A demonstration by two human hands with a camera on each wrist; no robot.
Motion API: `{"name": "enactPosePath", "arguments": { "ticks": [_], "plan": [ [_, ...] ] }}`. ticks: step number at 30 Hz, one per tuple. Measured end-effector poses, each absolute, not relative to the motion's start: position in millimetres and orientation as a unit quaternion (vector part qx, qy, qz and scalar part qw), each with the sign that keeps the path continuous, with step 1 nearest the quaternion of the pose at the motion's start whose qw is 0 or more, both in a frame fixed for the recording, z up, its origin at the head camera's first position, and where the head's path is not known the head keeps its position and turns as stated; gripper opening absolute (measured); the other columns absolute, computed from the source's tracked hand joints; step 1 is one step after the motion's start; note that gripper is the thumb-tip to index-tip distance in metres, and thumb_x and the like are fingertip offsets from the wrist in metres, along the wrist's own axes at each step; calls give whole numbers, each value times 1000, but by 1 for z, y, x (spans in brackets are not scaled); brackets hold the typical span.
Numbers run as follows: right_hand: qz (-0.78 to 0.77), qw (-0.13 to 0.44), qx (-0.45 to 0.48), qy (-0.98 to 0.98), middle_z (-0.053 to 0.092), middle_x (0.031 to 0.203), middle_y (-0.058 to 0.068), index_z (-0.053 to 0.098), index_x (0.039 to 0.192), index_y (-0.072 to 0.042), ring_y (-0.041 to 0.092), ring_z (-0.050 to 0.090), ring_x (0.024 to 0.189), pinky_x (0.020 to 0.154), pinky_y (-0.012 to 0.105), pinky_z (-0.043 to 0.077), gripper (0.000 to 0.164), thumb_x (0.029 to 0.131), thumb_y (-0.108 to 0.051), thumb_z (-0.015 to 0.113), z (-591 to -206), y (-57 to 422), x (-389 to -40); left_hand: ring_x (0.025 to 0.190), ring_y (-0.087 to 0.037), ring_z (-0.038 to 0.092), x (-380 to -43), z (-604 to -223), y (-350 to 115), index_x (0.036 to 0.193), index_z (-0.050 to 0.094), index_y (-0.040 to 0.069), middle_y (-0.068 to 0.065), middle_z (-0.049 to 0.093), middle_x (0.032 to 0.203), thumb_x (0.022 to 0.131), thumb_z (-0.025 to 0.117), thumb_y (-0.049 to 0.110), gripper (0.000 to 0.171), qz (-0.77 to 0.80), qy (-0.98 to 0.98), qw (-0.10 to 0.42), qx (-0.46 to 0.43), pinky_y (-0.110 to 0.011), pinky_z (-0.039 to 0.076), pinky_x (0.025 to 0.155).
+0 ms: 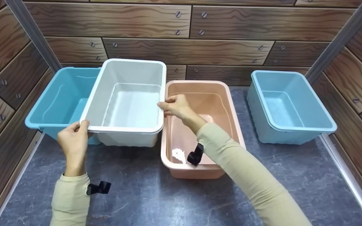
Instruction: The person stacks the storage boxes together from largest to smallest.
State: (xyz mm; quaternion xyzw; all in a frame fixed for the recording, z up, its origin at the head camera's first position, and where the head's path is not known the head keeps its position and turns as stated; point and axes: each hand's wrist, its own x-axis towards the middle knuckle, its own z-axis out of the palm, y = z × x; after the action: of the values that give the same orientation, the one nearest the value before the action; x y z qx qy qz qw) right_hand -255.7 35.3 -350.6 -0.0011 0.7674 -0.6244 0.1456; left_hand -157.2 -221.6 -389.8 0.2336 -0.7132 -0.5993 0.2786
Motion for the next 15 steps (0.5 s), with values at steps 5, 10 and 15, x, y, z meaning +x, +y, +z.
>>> {"name": "enactPosePath", "arguments": {
  "ticks": [5,10,15],
  "plan": [
    [-622,125,20,773,56,106,13,62,108,15,22,71,86,81,25,60,30,84,-3,69,-350,33,-256,54,10,61,-157,-389,-221,101,71,-11,22,59,57,87,57,8,28,-602,-711,277,234,-10,54,55],
    [-646,106,46,754,56,112,17,59,107,15,20,69,82,77,25,61,30,81,3,66,-350,29,-255,55,10,62,-155,-387,-222,105,69,-13,22,59,58,87,57,7,29,-611,-713,262,225,-11,55,58],
    [-657,95,65,745,60,118,23,60,113,14,18,69,78,75,27,61,35,81,2,63,-353,29,-255,55,9,63,-154,-383,-223,106,68,-14,16,62,63,86,59,7,30,-606,-730,233,215,-12,56,61]
  ]
}}
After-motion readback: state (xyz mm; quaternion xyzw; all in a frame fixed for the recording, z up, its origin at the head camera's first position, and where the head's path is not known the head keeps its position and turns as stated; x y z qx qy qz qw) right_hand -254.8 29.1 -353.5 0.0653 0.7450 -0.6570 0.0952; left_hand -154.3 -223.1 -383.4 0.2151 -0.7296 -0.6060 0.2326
